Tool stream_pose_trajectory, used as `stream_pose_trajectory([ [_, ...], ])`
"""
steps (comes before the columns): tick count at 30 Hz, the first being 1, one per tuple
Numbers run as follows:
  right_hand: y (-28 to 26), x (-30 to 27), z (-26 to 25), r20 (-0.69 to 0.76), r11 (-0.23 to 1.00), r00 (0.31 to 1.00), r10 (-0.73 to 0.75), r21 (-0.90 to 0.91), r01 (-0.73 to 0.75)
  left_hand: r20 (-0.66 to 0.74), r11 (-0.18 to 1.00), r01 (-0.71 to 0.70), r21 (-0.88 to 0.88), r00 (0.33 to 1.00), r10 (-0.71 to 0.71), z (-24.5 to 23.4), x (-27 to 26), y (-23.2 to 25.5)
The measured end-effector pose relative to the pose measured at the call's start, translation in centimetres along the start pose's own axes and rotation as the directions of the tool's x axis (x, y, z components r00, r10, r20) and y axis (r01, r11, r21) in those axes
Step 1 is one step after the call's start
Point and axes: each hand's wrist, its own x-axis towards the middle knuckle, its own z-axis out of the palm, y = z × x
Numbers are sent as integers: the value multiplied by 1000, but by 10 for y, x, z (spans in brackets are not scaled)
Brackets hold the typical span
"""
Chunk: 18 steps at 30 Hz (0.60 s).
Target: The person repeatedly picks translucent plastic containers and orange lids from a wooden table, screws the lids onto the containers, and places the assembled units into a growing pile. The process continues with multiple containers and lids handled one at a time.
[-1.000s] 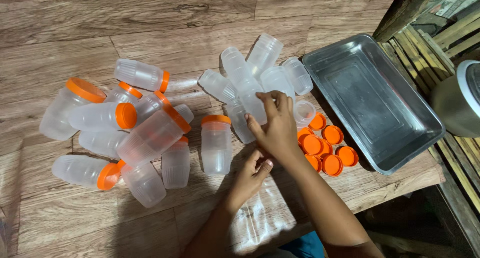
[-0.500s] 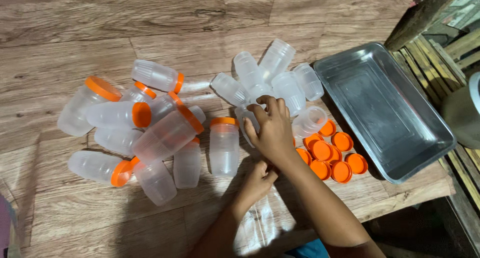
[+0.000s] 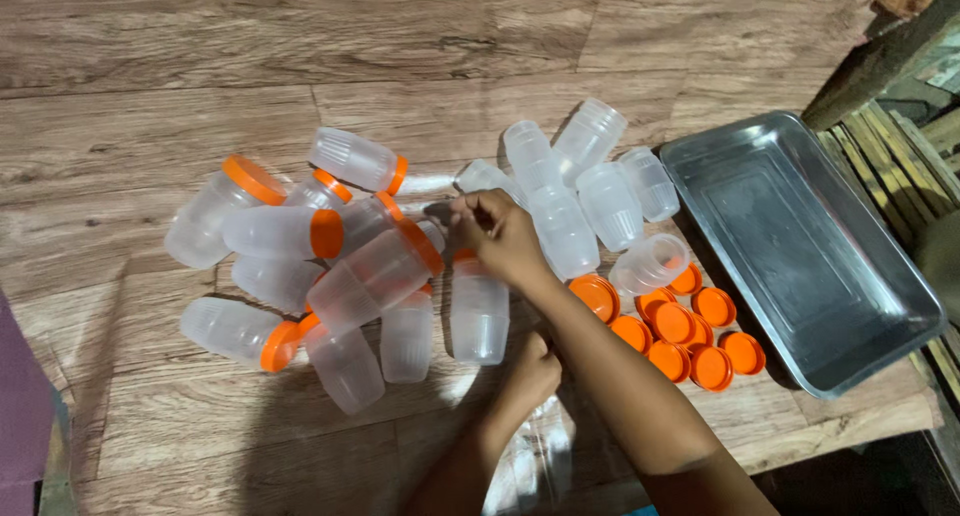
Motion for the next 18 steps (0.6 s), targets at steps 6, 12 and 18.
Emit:
stream_pose_trajectory([
  [6, 37, 55, 32, 59, 867, 956, 286, 410, -284, 62, 993, -24, -114, 998, 31, 5, 7, 14],
  [12, 57, 95, 67, 136, 729, 901, 412, 544, -415, 53, 984, 6, -178, 999, 4, -1, 16, 26],
  [18, 64, 124, 94, 94, 865, 911, 401, 287, -410, 48, 977, 15, -213, 999, -5, -9, 17, 41],
])
